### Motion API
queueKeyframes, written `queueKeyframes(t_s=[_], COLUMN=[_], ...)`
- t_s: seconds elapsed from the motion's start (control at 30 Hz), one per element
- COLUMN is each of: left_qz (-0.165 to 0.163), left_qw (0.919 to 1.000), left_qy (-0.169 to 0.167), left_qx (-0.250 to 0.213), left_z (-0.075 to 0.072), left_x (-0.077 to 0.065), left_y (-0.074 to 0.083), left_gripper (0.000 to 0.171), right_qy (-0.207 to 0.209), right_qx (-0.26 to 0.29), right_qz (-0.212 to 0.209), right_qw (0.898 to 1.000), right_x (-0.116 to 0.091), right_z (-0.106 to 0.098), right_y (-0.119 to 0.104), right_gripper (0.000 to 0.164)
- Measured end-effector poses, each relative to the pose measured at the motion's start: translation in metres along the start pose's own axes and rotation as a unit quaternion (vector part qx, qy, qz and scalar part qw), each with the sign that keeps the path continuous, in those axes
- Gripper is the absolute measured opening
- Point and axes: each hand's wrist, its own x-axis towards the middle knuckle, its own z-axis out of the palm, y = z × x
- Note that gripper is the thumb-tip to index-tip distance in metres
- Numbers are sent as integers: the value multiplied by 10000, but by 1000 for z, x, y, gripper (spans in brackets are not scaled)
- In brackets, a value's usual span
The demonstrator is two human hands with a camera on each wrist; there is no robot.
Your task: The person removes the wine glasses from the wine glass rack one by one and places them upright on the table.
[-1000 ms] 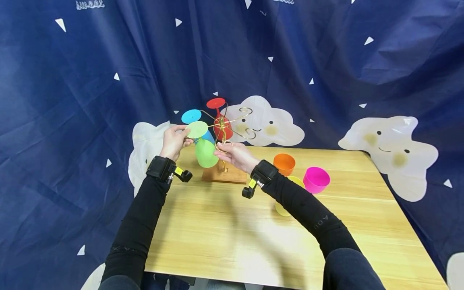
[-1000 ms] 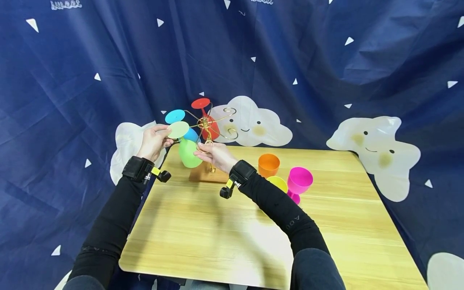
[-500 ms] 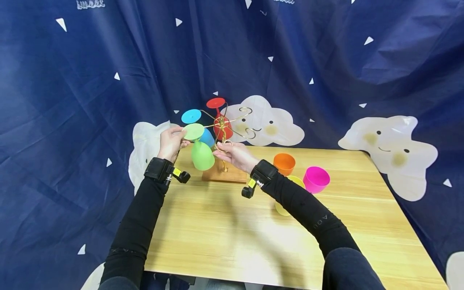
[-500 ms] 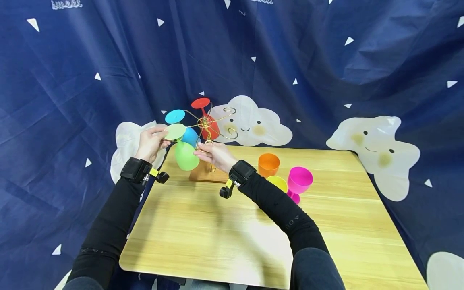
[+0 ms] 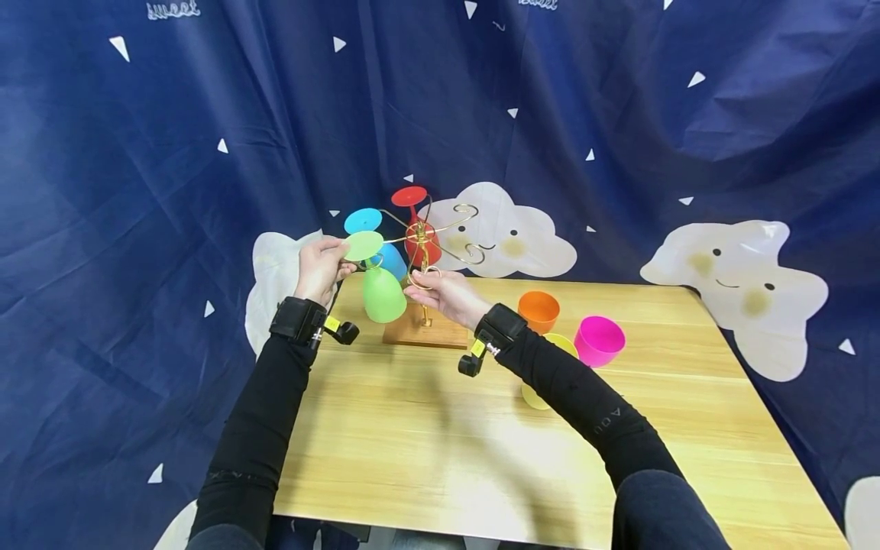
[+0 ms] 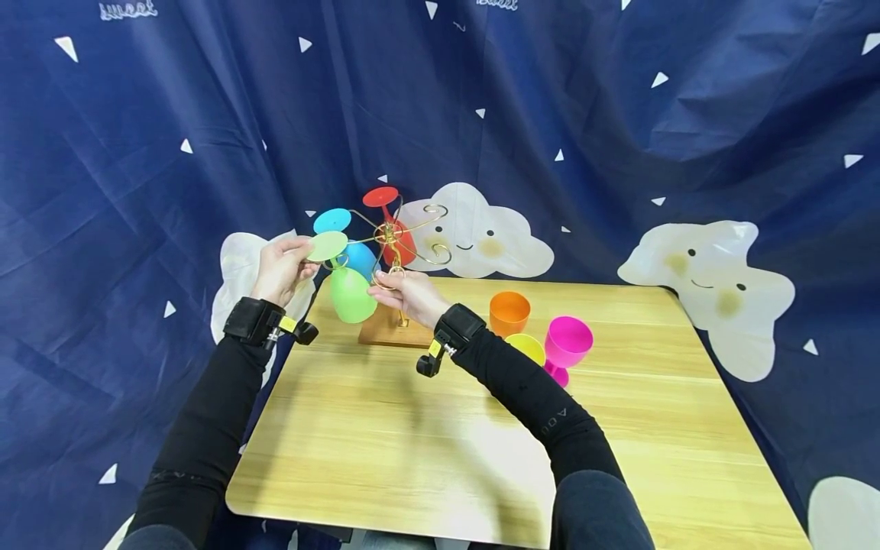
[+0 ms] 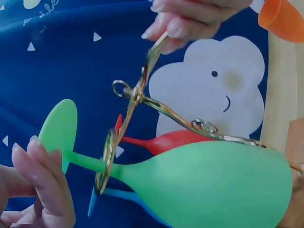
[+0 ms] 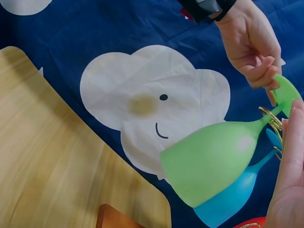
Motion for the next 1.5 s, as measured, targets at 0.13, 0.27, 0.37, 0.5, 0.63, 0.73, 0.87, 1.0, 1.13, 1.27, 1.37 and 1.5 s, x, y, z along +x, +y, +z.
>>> queueKeyframes(t_s=[0.13, 0.27, 0.37, 0.5, 0.63, 0.73, 0.87, 1.0, 1.13, 1.27, 1.37, 1.5], left_qz=[27, 64, 118, 246, 386, 428, 380, 357, 370, 384, 387, 363], left_qw=[9998, 9995, 9993, 9995, 9991, 9985, 9985, 9985, 9982, 9973, 9969, 9969], left_qy=[167, 213, 182, 53, -197, -346, -400, -396, -332, -222, -207, -368], left_qx=[-52, -237, -320, -202, -26, 19, 39, -112, -345, -584, -654, -587], left_z=[-1, 4, 11, 23, 31, 34, 31, 25, 21, 18, 14, 10], left_x=[4, 7, 7, 5, -4, -15, -29, -43, -57, -75, -89, -105], left_y=[-3, -3, 0, 2, 1, -3, -13, -23, -34, -46, -59, -77], left_gripper=[31, 33, 33, 33, 32, 31, 31, 33, 29, 22, 20, 21], right_qy=[49, 30, -54, -136, -128, -92, 39, 187, 246, 240, 67, -320], right_qx=[-8, -7, -35, -31, 73, 157, 198, 68, -384, -843, -1157, -1555], right_qz=[6, -13, -52, -42, 15, 28, -24, -112, -132, -127, -99, 332], right_qw=[10000, 10000, 10000, 9999, 9999, 9998, 9998, 9997, 9989, 9961, 9932, 9868], right_x=[0, -1, -1, 0, 1, 1, 0, -2, -10, -19, -26, -31], right_z=[-1, -2, -2, -2, -2, -1, 0, 1, -2, -6, -10, -19], right_y=[-1, -1, 0, 1, 3, 3, 4, 8, 18, 30, 38, 46], right_gripper=[18, 16, 17, 21, 23, 24, 21, 13, 37, 52, 54, 51])
